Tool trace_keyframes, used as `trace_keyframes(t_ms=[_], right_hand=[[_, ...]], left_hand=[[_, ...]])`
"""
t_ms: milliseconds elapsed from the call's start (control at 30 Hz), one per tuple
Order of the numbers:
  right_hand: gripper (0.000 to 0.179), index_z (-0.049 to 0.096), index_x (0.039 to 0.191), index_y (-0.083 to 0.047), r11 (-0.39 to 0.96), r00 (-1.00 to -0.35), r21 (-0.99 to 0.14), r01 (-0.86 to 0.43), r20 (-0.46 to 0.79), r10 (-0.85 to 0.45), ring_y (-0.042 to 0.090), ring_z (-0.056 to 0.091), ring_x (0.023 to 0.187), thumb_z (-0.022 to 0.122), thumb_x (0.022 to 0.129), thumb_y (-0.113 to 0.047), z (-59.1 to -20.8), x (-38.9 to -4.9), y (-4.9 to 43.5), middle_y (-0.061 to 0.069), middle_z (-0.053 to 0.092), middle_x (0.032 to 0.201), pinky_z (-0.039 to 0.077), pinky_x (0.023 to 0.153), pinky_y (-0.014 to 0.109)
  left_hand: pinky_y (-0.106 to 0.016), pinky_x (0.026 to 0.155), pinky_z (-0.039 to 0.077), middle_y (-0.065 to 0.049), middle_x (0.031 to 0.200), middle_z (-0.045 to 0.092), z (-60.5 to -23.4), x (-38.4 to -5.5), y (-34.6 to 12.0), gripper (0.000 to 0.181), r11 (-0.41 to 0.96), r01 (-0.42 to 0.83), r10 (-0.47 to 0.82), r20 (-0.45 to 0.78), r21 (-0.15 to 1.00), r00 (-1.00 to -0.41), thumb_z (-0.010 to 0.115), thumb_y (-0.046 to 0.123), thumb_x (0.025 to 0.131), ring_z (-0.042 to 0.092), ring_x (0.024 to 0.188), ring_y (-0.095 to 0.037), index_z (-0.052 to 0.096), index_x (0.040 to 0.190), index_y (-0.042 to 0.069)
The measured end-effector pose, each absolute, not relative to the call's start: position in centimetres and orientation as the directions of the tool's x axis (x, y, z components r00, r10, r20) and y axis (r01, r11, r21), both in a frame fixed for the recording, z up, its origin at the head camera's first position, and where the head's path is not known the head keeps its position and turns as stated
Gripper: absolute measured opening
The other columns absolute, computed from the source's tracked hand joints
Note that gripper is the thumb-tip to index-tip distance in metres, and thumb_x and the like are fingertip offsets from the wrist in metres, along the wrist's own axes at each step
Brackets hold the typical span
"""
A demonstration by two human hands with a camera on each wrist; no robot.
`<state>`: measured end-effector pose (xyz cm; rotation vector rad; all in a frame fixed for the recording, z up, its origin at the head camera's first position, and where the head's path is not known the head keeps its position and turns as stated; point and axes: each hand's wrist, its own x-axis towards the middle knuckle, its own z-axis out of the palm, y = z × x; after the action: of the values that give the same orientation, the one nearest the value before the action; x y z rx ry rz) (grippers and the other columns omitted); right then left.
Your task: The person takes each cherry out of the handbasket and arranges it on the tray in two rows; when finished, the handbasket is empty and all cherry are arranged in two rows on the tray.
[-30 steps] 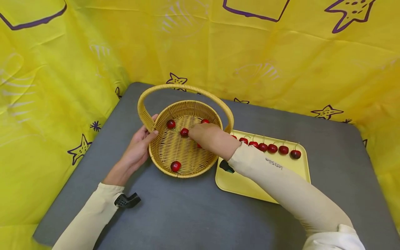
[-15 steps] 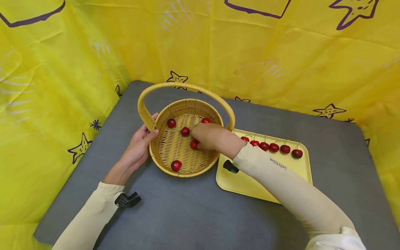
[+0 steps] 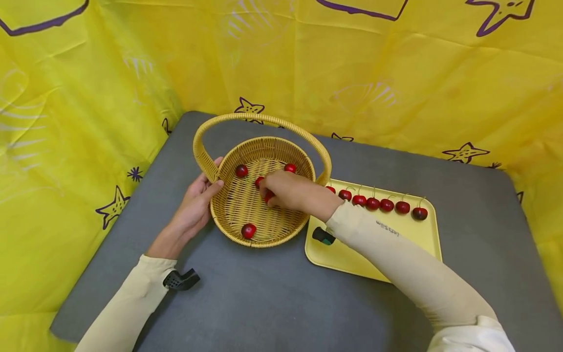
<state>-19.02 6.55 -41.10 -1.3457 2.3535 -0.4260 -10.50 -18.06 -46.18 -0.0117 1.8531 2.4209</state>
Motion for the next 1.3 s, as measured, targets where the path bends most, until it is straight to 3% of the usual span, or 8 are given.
trace_keyframes(t_ms=[233, 567, 800, 1033, 1300], right_hand=[[0.014, 0.080, 0.101, -0.007, 0.455, -0.451, -0.452, -0.767, -0.124, -0.884, 0.020, 0.064, 0.094, 0.086, 0.089, -0.010, -41.5, -19.0, 6.6, 0.004, 0.072, 0.099, 0.055, 0.087, 0.037], [0.017, 0.080, 0.107, -0.008, 0.405, -0.446, -0.476, -0.780, -0.031, -0.895, 0.014, 0.064, 0.091, 0.084, 0.092, -0.014, -40.9, -18.4, 6.7, 0.001, 0.072, 0.101, 0.055, 0.082, 0.031], [0.022, 0.078, 0.114, -0.015, 0.306, -0.442, -0.524, -0.795, 0.155, -0.884, 0.007, 0.066, 0.106, 0.082, 0.093, -0.023, -37.9, -14.9, 8.8, -0.007, 0.072, 0.112, 0.056, 0.093, 0.028], [0.035, 0.080, 0.118, -0.023, 0.247, -0.554, -0.646, -0.722, 0.326, -0.766, 0.004, 0.069, 0.110, 0.090, 0.084, -0.016, -36.3, -10.6, 13.9, -0.014, 0.074, 0.117, 0.056, 0.094, 0.025], [0.051, 0.082, 0.111, -0.010, 0.205, -0.696, -0.726, -0.656, 0.477, -0.537, 0.014, 0.073, 0.107, 0.093, 0.066, 0.011, -37.8, -8.0, 19.0, 0.004, 0.079, 0.111, 0.054, 0.096, 0.021]], left_hand=[[-0.043, 0.125, 0.028, -0.002, 0.172, 0.031, -46.4, -10.5, -18.0, 0.063, -0.269, -0.080, 0.062, -0.065, 0.960, -0.996, 0.046, 0.002, 0.112, 0.033, 0.154, -0.018, 0.025, 0.170, 0.017], [-0.046, 0.125, 0.029, -0.006, 0.170, 0.034, -46.5, -10.7, -18.0, 0.064, -0.263, -0.069, 0.063, -0.054, 0.962, -0.997, 0.047, 0.001, 0.111, 0.033, 0.154, -0.022, 0.026, 0.169, 0.015], [-0.044, 0.125, 0.029, -0.002, 0.171, 0.032, -46.3, -10.5, -18.1, 0.064, -0.266, -0.080, 0.064, -0.065, 0.961, -0.996, 0.047, 0.002, 0.111, 0.033, 0.155, -0.019, 0.025, 0.170, 0.017], [-0.046, 0.123, 0.031, -0.004, 0.171, 0.032, -46.1, -10.7, -18.0, 0.065, -0.246, -0.072, 0.068, -0.057, 0.967, -0.996, 0.047, 0.003, 0.111, 0.032, 0.155, -0.023, 0.023, 0.170, 0.015], [-0.046, 0.125, 0.028, -0.002, 0.170, 0.032, -46.1, -10.5, -18.1, 0.063, -0.243, -0.099, 0.062, -0.087, 0.965, -0.994, 0.046, 0.004, 0.112, 0.032, 0.155, -0.018, 0.026, 0.170, 0.020]])
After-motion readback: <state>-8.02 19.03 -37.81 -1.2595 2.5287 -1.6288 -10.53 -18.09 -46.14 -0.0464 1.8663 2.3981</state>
